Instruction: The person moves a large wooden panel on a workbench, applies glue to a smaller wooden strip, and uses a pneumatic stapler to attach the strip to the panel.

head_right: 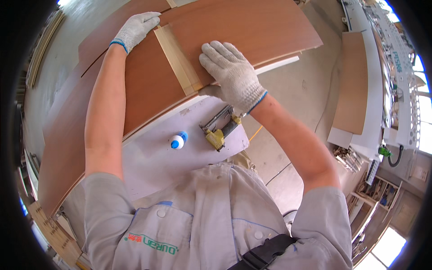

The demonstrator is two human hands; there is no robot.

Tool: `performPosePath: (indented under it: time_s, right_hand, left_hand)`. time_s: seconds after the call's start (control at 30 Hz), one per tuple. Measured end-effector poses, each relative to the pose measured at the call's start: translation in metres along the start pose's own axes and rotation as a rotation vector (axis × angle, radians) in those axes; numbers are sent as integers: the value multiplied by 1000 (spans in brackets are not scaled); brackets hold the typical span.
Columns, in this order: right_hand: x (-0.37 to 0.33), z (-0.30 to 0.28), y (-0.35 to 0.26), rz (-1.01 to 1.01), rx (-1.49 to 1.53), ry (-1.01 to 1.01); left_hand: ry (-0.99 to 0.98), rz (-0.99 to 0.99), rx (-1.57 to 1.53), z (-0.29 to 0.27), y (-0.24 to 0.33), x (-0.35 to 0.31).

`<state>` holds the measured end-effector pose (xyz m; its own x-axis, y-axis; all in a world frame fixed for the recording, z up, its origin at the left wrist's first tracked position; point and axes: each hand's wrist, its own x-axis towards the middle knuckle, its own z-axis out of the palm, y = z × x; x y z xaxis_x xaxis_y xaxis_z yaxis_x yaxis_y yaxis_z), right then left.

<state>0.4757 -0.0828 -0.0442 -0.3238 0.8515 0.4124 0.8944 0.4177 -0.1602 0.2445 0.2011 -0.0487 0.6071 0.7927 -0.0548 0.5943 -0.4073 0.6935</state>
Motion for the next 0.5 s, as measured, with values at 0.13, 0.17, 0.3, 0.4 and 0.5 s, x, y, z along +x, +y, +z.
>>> performPosePath:
  time_s: [0.13,0.17,0.3,0.4,0.5]
  right_hand:
    - [-2,8,2,-8,-8,14]
    - [3,8,-1,-5,-18,-10]
    - [-10,14,10,56,-90,-16]
    - [-8,15,4,71,-62,-3]
    - [-9,17,3,82,-98,-4]
  left_hand:
    - [405,179,436,12,17,-19]
    - [503,334,683,3,-1,-19]
    - [234,616,564,53,64,-111]
    - [56,540,779,66,88,-172]
    - [-67,395,893,70,112,-183]
